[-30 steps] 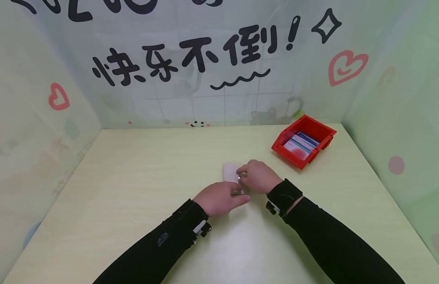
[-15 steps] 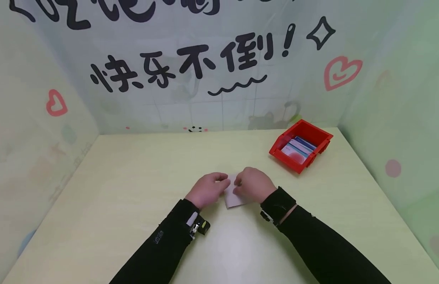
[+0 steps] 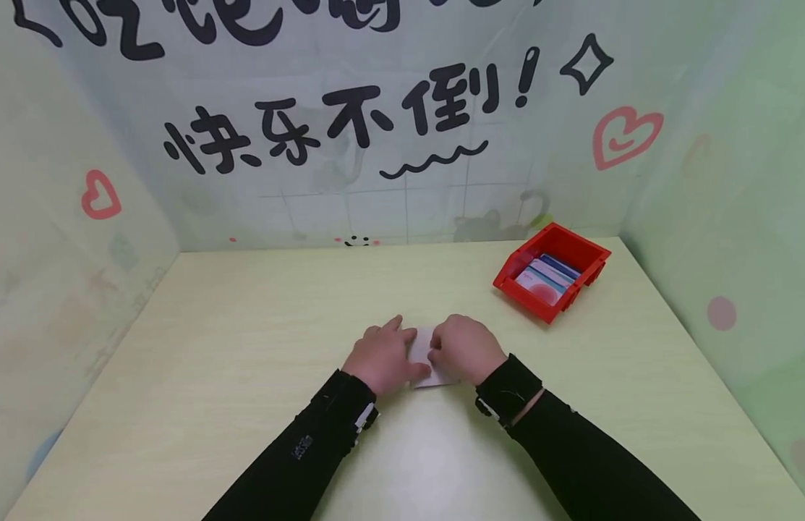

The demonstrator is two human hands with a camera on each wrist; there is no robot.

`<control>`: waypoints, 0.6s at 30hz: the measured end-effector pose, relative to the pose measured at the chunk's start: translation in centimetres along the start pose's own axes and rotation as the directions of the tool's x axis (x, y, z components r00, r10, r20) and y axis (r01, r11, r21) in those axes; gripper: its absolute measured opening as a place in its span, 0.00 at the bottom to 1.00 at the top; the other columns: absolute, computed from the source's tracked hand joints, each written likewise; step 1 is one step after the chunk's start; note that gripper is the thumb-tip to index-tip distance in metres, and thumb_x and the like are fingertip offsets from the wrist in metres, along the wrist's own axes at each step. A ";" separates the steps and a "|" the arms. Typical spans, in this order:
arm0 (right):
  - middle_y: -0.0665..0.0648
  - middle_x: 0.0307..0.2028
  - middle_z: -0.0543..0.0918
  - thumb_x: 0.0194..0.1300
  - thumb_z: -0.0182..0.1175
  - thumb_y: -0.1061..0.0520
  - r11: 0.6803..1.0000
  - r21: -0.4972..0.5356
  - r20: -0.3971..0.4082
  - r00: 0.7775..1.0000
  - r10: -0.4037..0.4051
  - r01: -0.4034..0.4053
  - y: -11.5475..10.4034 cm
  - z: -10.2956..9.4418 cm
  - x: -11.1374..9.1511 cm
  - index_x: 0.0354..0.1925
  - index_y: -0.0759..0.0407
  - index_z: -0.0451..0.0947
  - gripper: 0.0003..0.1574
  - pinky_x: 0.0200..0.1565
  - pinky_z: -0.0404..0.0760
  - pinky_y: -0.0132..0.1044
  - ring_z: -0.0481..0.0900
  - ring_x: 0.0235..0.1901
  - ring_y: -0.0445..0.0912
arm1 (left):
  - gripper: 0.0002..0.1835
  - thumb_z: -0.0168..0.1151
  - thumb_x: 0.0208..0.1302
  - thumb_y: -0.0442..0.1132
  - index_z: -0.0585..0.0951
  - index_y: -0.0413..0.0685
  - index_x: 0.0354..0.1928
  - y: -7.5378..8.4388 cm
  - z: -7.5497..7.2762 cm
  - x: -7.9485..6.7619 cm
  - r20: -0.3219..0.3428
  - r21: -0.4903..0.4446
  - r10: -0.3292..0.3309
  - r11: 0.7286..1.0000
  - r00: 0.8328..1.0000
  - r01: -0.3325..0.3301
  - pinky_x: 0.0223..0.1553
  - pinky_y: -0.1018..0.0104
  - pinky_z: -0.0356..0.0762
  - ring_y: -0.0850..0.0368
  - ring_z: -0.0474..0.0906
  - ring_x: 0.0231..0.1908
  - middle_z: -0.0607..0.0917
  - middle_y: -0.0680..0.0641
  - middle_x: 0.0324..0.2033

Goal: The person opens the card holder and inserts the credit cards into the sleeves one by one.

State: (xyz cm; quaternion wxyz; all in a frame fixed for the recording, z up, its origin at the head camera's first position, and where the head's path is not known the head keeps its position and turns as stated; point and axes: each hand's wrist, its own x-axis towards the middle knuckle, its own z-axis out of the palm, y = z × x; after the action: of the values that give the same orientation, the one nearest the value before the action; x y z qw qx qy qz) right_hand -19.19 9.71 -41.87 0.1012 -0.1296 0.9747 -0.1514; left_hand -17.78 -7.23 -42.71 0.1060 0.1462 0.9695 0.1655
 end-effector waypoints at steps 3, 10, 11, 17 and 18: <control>0.52 0.34 0.87 0.69 0.70 0.52 1.000 -0.015 0.001 1.000 -0.004 0.004 -0.1 0.0 -0.2 0.40 0.55 0.92 0.09 0.48 0.85 0.44 0.80 0.37 0.47 | 0.42 0.70 0.63 0.64 0.75 0.55 0.75 0.2 -0.3 -0.2 0.027 0.059 -0.001 0.998 1.000 0.000 0.74 0.34 0.65 0.28 0.61 0.77 0.64 0.39 0.80; 0.53 0.31 0.87 0.69 0.69 0.53 0.999 -0.041 -0.014 1.000 -0.021 0.020 -0.4 0.0 -0.3 0.37 0.57 0.91 0.09 0.44 0.85 0.43 0.80 0.33 0.47 | 0.41 0.69 0.63 0.65 0.74 0.59 0.76 0.4 -0.3 0.0 0.052 0.079 -0.026 0.997 0.998 0.022 0.75 0.29 0.57 0.26 0.57 0.78 0.63 0.39 0.81; 0.53 0.31 0.86 0.69 0.69 0.53 0.999 -0.042 -0.014 1.000 -0.018 0.018 -0.4 0.0 -0.3 0.37 0.57 0.91 0.09 0.43 0.85 0.43 0.80 0.33 0.47 | 0.41 0.69 0.63 0.66 0.75 0.59 0.75 0.4 -0.3 0.1 0.051 0.080 -0.029 0.997 0.998 0.025 0.75 0.29 0.56 0.26 0.57 0.77 0.63 0.39 0.81; 0.52 0.29 0.84 0.68 0.68 0.54 0.998 -0.069 -0.029 0.999 -0.015 0.013 -0.4 0.3 -0.3 0.36 0.57 0.90 0.08 0.41 0.83 0.42 0.78 0.31 0.46 | 0.40 0.69 0.62 0.65 0.76 0.62 0.74 0.4 0.0 -0.1 0.021 0.069 -0.034 0.997 0.999 0.033 0.73 0.24 0.55 0.23 0.58 0.76 0.63 0.38 0.80; 0.53 0.29 0.84 0.68 0.68 0.54 0.997 -0.076 -0.034 0.999 -0.017 0.015 -0.4 0.3 -0.3 0.36 0.57 0.90 0.08 0.40 0.83 0.42 0.77 0.31 0.46 | 0.39 0.69 0.62 0.65 0.77 0.62 0.74 0.4 0.0 -0.2 0.015 0.065 -0.034 0.997 0.999 0.033 0.73 0.23 0.55 0.22 0.58 0.76 0.64 0.38 0.80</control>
State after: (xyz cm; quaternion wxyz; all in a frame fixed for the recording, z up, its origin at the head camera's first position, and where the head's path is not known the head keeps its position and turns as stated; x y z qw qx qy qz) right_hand -18.74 9.34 -42.01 0.0779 -0.1386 0.9803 -0.1176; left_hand -17.50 -6.88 -42.56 0.1115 0.1347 0.9759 0.1308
